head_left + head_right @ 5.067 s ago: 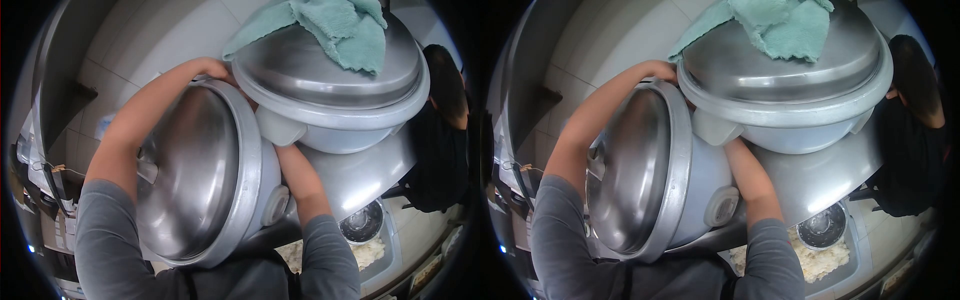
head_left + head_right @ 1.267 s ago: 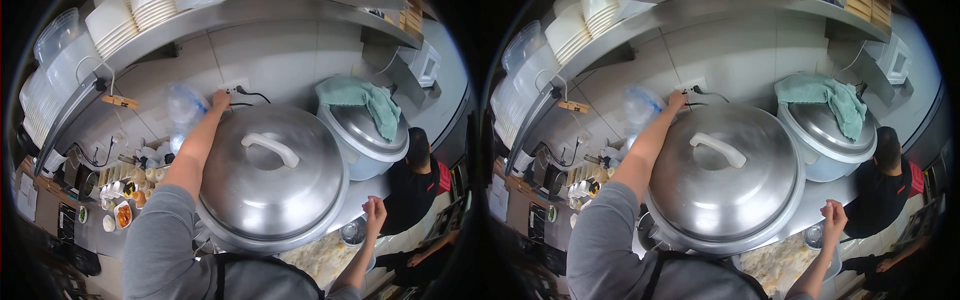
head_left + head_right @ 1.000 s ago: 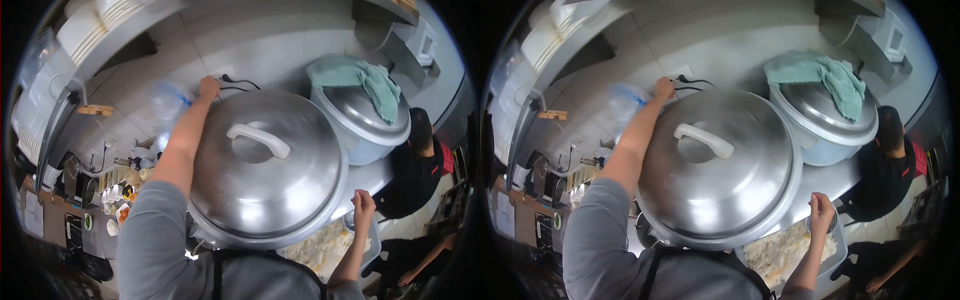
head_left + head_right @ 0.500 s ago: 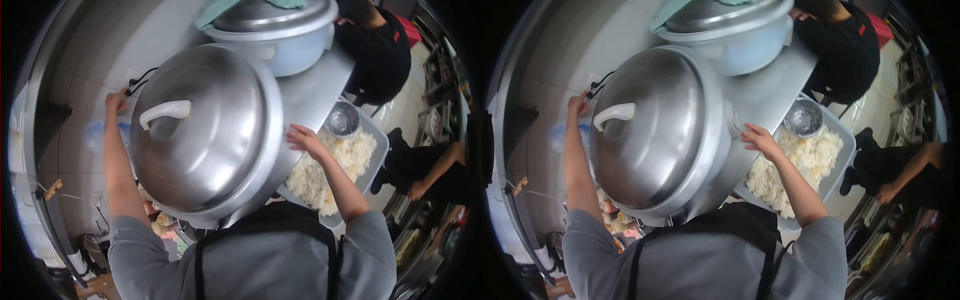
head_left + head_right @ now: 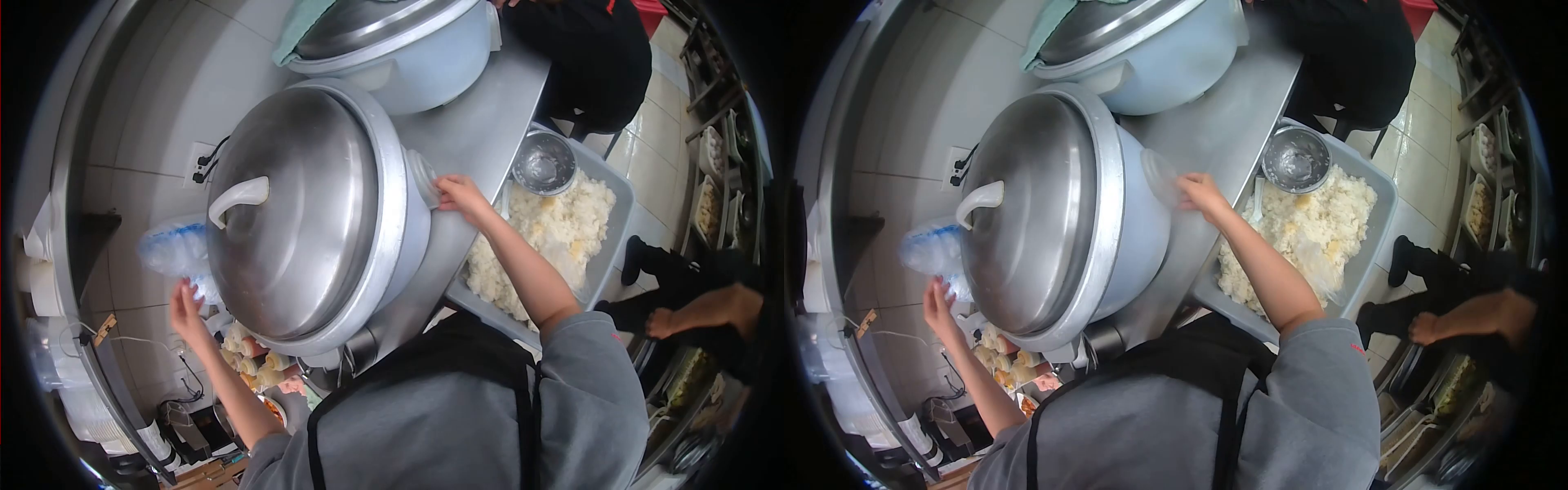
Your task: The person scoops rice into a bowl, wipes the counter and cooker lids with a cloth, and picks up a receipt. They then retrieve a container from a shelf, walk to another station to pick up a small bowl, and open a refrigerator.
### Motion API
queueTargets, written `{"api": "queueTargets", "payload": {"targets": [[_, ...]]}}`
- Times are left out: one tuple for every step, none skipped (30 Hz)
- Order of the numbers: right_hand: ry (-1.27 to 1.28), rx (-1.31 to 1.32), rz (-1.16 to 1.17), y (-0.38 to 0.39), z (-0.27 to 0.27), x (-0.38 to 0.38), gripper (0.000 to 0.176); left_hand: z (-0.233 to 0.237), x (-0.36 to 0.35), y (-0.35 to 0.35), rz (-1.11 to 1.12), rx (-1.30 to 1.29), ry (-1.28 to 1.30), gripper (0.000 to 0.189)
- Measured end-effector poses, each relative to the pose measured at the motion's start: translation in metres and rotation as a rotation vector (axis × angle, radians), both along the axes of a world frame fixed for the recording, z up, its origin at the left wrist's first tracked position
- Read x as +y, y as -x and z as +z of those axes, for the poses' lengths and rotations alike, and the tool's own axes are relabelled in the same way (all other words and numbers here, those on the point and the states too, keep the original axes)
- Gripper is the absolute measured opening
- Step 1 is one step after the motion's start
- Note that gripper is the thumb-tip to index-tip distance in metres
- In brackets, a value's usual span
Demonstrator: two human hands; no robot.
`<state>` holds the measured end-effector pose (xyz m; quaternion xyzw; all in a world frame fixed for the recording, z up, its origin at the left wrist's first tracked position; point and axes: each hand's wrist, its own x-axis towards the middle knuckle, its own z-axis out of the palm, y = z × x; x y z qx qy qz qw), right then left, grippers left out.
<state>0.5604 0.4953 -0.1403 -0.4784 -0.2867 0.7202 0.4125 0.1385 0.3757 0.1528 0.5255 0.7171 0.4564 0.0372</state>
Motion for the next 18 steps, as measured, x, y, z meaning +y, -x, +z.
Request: {"api": "queueTargets", "payload": {"targets": [[-0.013,0.026,0.010,-0.001,-0.003,-0.001,0.046,-0.011,-0.015,-0.006,0.018,0.051,-0.003,0.036],[-0.029,0.050,0.022,-0.003,-0.003,-0.001,0.049,-0.023,-0.028,-0.016,0.037,0.099,-0.009,0.038],[-0.038,0.046,0.031,-0.007,-0.001,0.000,0.049,-0.033,-0.039,-0.029,0.047,0.096,-0.017,0.038],[-0.015,0.046,0.080,-0.011,0.004,0.001,0.053,-0.045,-0.050,-0.044,0.024,0.242,-0.079,0.044],[0.007,0.044,0.133,-0.013,0.009,0.003,0.057,-0.055,-0.060,-0.060,0.006,0.389,-0.139,0.050],[-0.004,0.036,0.153,-0.013,0.014,0.006,0.057,-0.063,-0.068,-0.075,0.029,0.383,-0.148,0.050],[0.004,0.031,0.076,-0.012,0.019,0.009,0.062,-0.072,-0.077,-0.091,-0.017,0.392,-0.142,0.055],[0.010,0.027,0.003,-0.010,0.023,0.013,0.067,-0.080,-0.085,-0.106,-0.058,0.401,-0.137,0.061],[-0.005,0.018,0.035,-0.006,0.027,0.017,0.067,-0.087,-0.089,-0.120,-0.111,0.464,-0.136,0.069],[-0.033,0.018,-0.026,-0.001,0.032,0.021,0.070,-0.096,-0.095,-0.127,-0.142,0.552,-0.122,0.069],[-0.064,0.020,-0.084,0.006,0.037,0.025,0.072,-0.105,-0.101,-0.132,-0.169,0.640,-0.106,0.069],[-0.048,0.011,-0.100,0.013,0.047,0.026,0.069,-0.110,-0.102,-0.133,-0.168,0.670,-0.111,0.069],[-0.067,0.009,-0.060,0.019,0.039,0.027,0.069,-0.113,-0.102,-0.134,-0.165,0.701,-0.114,0.070],[-0.099,0.061,-0.070,0.025,0.022,0.031,0.066,-0.115,-0.100,-0.134,-0.128,0.668,-0.134,0.069],[-0.128,0.116,-0.073,0.032,0.013,0.032,0.063,-0.115,-0.100,-0.132,-0.070,0.670,-0.136,0.069],[-0.081,0.142,-0.098,0.035,0.025,0.027,0.059,-0.116,-0.100,-0.130,-0.109,0.680,-0.162,0.069],[-0.031,0.165,-0.122,0.038,0.038,0.021,0.055,-0.116,-0.100,-0.127,-0.148,0.691,-0.186,0.069],[-0.162,0.135,-0.146,0.040,0.028,0.020,0.053,-0.117,-0.099,-0.126,-0.142,0.687,-0.203,0.070]]}}
